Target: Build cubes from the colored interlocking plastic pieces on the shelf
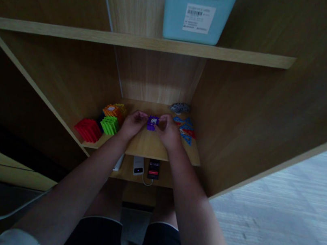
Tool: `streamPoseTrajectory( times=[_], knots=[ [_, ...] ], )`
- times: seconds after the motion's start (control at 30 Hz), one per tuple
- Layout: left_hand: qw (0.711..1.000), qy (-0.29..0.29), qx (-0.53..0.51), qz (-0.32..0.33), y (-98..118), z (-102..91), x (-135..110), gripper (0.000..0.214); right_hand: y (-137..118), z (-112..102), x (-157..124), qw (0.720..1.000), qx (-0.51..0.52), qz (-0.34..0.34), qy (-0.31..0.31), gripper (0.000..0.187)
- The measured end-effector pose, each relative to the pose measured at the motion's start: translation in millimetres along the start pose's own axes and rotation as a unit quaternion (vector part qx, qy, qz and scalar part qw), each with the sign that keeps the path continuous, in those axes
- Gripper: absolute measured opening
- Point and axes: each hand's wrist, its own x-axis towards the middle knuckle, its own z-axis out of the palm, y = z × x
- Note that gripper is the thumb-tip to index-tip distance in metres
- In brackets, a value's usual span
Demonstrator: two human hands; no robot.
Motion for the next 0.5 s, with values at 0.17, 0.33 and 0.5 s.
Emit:
streamPoseTrajectory(
  times=[0.17,0.33,0.5],
  knots=[
    [1.000,0.000,-0.002,-0.004,-1.6,-0.1,1.1,0.005,-0.5,0.3,0.1,1.000,-0.007,0.020,-0.006,0.039],
    [1.000,0.004,0.001,-0.017,-2.0,1.0,1.4,0.006,-0.1,0.5,-0.6,1.000,-0.008,0.013,-0.012,0.039],
    [1.000,0.002,0.009,-0.026,2.4,0.4,-0.3,0.008,0.2,0.3,-0.7,1.000,-0.012,0.013,-0.011,0.037]
  ],
)
